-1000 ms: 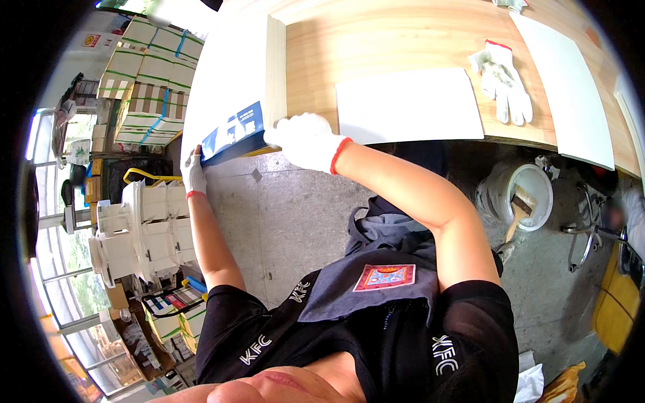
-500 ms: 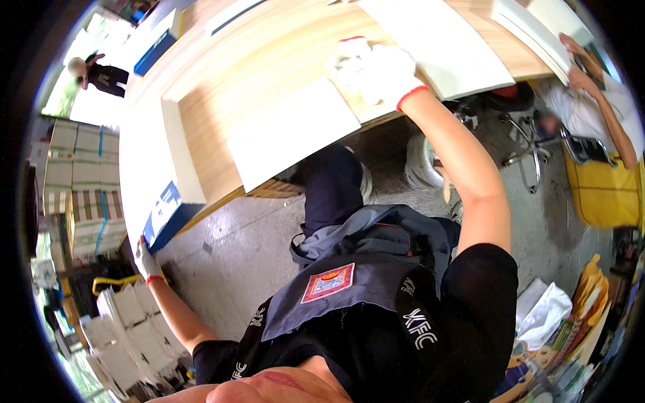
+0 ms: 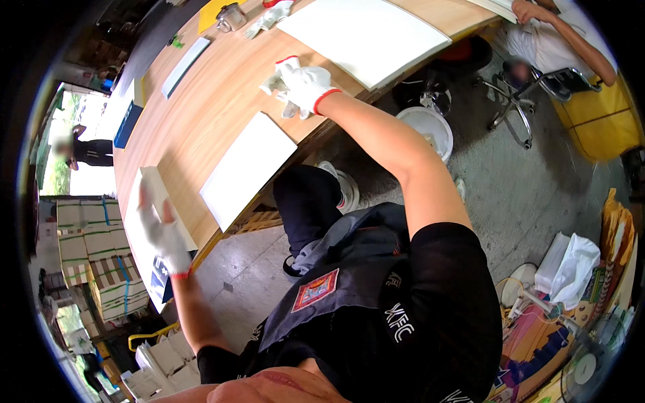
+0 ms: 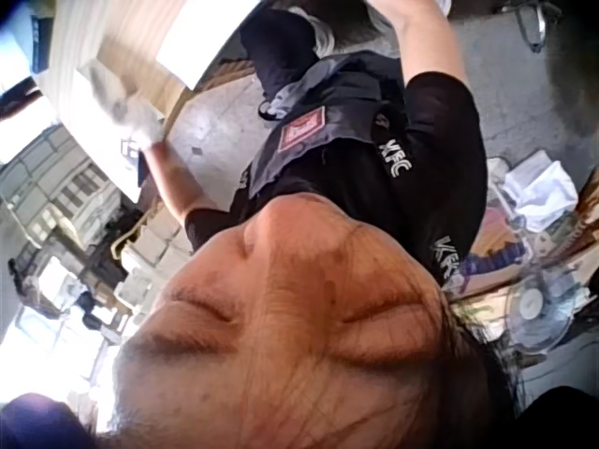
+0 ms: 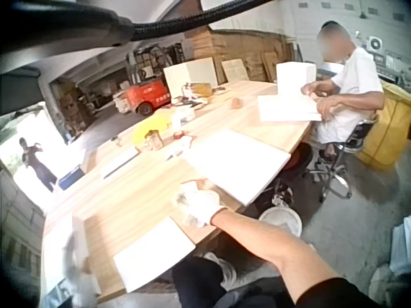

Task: The person applies glue to the spine of a white notebook using a brush and a bucket of adhesive. They then press the notebook onto a blue backing board and smooth the cover. This process is repeated for multiple notebooks in a continuous assembly line fashion.

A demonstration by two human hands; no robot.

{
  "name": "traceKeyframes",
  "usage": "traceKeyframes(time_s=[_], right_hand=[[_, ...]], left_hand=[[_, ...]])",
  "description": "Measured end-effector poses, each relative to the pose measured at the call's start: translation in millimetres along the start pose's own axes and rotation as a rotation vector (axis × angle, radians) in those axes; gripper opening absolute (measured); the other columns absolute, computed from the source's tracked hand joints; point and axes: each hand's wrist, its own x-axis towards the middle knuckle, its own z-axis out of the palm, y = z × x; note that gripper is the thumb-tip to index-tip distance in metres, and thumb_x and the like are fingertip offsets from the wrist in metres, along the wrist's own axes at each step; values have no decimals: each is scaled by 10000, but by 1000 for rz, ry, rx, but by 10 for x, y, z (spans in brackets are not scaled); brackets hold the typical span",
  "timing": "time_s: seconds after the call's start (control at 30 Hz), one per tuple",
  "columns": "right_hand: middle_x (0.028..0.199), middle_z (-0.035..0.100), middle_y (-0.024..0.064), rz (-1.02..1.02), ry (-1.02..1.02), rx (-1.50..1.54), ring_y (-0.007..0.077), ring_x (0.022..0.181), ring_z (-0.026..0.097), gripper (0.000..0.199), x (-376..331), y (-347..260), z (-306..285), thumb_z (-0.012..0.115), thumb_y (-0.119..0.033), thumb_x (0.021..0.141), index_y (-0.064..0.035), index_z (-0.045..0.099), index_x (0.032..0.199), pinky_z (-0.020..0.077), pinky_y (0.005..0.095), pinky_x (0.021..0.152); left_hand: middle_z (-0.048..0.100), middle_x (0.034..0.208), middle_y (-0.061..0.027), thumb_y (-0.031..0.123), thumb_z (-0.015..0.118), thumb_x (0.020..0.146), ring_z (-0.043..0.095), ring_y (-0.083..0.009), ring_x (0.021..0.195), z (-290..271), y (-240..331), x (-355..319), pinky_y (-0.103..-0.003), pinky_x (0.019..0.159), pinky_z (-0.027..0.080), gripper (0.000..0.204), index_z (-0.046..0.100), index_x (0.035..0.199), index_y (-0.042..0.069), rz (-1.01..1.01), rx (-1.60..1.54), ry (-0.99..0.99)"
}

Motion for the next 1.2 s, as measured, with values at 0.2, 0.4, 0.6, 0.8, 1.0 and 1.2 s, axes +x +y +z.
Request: traceKeyframes(time_s=[0.2, 0.4, 0.6, 0.8, 1.0, 1.2], right_hand=[[866, 666, 78, -295, 529, -407, 251, 720, 681, 498, -786, 52, -240, 637, -424, 858, -115, 481, 1216, 517, 386, 634], [849, 674, 111, -217, 464, -77, 307, 772, 665, 358, -1772, 853, -263, 654, -336, 851, -114, 598, 1126, 526, 412, 677], [837, 674, 64, -105, 383, 106, 276, 773, 663, 308, -2245, 1395, -33, 653, -307, 862, -125, 618, 1107, 504, 397, 660], [849, 686, 45, -111, 383, 367, 226, 788, 673, 312, -2160, 1464, -125, 650, -277, 880, -111, 623, 1143, 511, 342, 682], [1140, 638, 124, -444, 681, 160, 309, 932, 653, 430, -1404, 1515, -395, 597, -181, 842, -121, 545, 1265, 535, 418, 797], [1131, 604, 152, -80, 497, -249, 342, 729, 672, 332, -933, 1888, -723, 566, -151, 800, -96, 557, 1127, 546, 481, 619]], left_hand=[[439, 1463, -198, 321, 513, 1009, 483, -299, 1300, 1984, 737, 583, -429, 1061, 399, 655, 244, 1516, 3, -261, -974, -605], [363, 1467, -140, 329, 432, 1037, 409, -356, 1303, 3327, 871, 706, -533, 965, 437, 315, 472, 1325, 209, -1198, -975, -512], [346, 1488, -90, 345, 409, 1026, 363, -305, 1359, 3610, 1007, 673, -554, 1102, 296, 320, 496, 1308, 221, -1284, -1055, -333], [605, 1144, -69, 269, 494, 986, 581, -299, 1126, 3742, 1081, 889, -495, 960, 495, 253, 563, 1155, 93, -1278, -950, -389], [619, 1140, -135, 108, 547, 935, 657, -305, 981, 3989, 803, 1026, -378, 765, 599, 224, 522, 1138, 17, -1174, -1046, -336], [594, 1135, -195, 76, 515, 936, 667, -337, 930, 3893, 822, 1185, -360, 665, 621, 234, 487, 1154, -3, -1150, -1031, -360]])
